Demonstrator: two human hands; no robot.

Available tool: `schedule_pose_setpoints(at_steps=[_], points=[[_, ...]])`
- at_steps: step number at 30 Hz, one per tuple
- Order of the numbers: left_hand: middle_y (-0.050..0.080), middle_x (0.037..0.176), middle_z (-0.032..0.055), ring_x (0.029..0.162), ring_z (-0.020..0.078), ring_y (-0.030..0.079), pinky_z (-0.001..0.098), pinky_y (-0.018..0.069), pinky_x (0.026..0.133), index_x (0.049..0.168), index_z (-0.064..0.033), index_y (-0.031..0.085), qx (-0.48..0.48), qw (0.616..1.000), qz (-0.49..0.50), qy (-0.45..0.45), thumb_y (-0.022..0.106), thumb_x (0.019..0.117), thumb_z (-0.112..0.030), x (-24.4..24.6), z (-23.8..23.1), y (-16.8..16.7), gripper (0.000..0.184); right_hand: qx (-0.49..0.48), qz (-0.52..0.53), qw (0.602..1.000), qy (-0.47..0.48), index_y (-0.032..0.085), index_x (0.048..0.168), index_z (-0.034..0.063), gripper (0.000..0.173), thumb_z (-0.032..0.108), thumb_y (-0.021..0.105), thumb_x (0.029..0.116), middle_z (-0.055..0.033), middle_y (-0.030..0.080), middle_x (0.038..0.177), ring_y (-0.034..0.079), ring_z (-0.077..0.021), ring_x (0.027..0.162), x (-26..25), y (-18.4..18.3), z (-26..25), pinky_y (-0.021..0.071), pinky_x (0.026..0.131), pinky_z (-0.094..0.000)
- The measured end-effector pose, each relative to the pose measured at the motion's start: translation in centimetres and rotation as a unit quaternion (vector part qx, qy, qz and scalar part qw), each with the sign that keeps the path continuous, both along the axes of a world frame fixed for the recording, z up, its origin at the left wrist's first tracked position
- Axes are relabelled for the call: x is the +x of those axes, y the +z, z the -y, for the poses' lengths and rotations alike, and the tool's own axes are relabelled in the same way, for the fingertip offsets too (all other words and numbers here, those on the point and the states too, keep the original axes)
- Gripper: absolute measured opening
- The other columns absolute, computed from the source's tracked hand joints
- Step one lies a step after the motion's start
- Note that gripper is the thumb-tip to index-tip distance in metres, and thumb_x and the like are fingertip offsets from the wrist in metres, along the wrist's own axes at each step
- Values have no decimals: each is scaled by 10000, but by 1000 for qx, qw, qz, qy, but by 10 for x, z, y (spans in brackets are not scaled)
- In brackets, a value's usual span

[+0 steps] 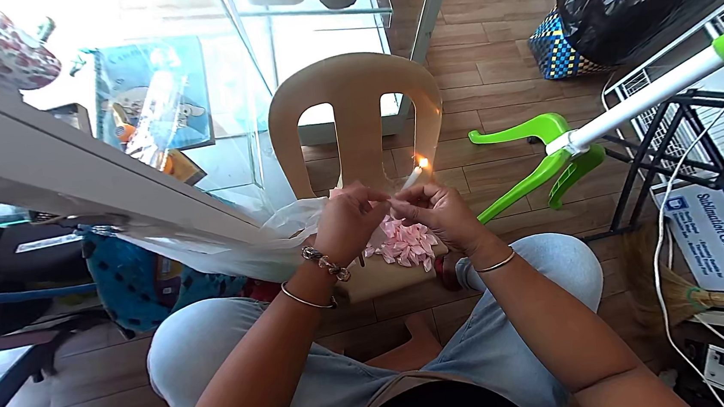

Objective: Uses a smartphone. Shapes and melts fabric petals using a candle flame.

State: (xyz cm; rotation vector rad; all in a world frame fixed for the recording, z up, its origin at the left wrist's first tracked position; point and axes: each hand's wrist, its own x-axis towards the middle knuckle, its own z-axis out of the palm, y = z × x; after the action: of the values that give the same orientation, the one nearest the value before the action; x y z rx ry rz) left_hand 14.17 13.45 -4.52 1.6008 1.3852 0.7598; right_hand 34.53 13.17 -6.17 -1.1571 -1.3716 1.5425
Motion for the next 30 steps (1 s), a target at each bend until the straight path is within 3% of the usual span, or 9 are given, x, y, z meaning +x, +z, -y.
schedule_pose_setpoints(at_steps=[2,4,7,9,14,17,21,25,30], points=[[599,680,-6,561,115,509,342,457,581,1110,-128,749,-29,999,-25,2,677,1001,-206,-2,-3,-2,152,14,74,997,-6,682,1121,45,179,82,718,949,-68,714,950,699,-120,764,1,-5,-3,613,710,-276],[613,709,-11,602,108,528,357,473,628,1135,-136,742,-45,998,-35,6,666,1010,-231,-5,-4,-3,175,28,204,978,2,686,1110,33,169,109,713,960,-94,715,972,694,-154,758,2,-17,-8,603,709,-332],[619,710,1,601,104,538,337,480,626,1103,-106,733,-57,998,-33,16,639,1028,-244,-11,-4,-2,183,46,382,921,54,708,1081,6,165,122,704,964,-164,721,989,706,-295,859,4,-38,-7,575,808,-510],[620,721,15,612,104,551,323,486,630,1068,-75,716,-59,998,-32,16,609,1045,-244,-14,-4,-2,202,19,436,894,97,708,1104,-16,209,148,695,974,-197,723,1035,708,-351,965,4,-50,-11,547,893,-562],[635,852,79,747,144,595,349,499,736,1109,-19,658,-85,996,-7,15,494,1095,-218,-17,-2,1,258,6,454,888,70,686,1175,-27,321,249,653,1015,-229,710,1061,697,-393,977,9,-47,-10,538,875,-603],[630,928,75,762,113,571,298,479,721,1192,-20,631,-99,995,9,14,466,1100,-166,-20,1,8,239,9,441,897,28,679,1158,16,249,222,596,1046,-209,701,1049,686,-381,926,10,-29,-10,531,817,-603],[650,1079,99,852,119,609,294,499,758,1273,-25,589,-113,993,27,20,455,1091,-91,-25,4,18,235,33,439,898,12,693,1127,4,201,154,591,1039,-206,707,1047,688,-377,949,2,-27,-14,528,830,-600],[640,1078,77,832,102,597,274,491,739,1282,-46,584,-104,993,47,40,463,1083,-71,-28,6,30,235,125,441,882,107,702,1104,-39,199,114,616,1009,-245,693,1049,683,-417,989,-29,-39,0,542,866,-614],[655,1107,61,823,76,615,248,504,718,1269,-70,593,-70,994,63,60,485,1075,-79,-36,5,33,222,66,455,843,281,690,1194,-15,251,133,592,1016,-246,621,1267,565,-418,1250,-90,-87,23,482,1028,-572]])
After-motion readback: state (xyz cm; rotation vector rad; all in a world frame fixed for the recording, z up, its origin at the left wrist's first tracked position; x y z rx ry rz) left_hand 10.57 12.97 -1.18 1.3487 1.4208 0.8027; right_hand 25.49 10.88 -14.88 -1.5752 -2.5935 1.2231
